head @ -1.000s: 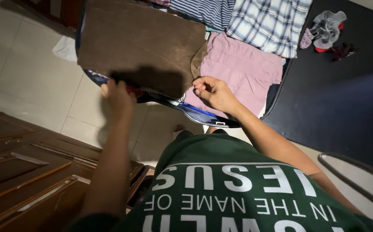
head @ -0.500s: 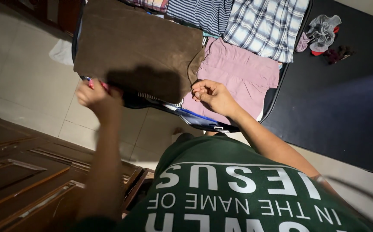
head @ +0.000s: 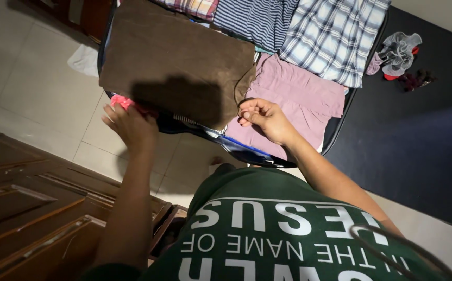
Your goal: The person folds various clothes, including shirts and pants, and places them neatly into an open suitcase. They also pack small items like underwear and socks into the gaps before closing the suitcase.
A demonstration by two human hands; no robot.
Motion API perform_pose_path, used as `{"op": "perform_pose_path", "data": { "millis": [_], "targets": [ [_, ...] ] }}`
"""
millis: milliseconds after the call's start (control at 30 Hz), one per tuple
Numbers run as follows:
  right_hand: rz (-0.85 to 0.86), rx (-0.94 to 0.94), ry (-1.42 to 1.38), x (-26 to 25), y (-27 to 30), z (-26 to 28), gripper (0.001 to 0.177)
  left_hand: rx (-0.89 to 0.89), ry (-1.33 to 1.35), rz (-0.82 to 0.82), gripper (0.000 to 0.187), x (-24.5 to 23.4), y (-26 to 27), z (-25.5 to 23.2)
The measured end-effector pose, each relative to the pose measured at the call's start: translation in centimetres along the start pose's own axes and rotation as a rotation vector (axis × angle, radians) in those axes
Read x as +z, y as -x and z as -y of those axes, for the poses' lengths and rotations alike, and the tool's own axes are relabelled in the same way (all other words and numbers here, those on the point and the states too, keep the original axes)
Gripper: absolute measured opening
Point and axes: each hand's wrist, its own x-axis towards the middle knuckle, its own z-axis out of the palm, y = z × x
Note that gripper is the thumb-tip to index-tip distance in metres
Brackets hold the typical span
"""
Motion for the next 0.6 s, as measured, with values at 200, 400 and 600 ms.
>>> {"op": "perform_pose_path", "data": {
  "millis": [200, 400, 600],
  "targets": [
    [0.006, 0.031, -0.102, -0.3, -0.1, -0.2, 0.022, 0.022, -0.336, 0.489, 0.048, 1.3, -2.0, 0.2],
    [0.026, 0.043, -0.182, -1.1, -0.3, -0.3, 0.022, 0.052, -0.182, 0.382, 0.078, 4.1, -4.4, 2.0],
    [0.049, -0.024, -0.135, -1.2, 0.6, -0.2, 0.025, -0.123, 0.072, 0.336, 0.068, 4.6, -2.1, 2.1]
  ]
}}
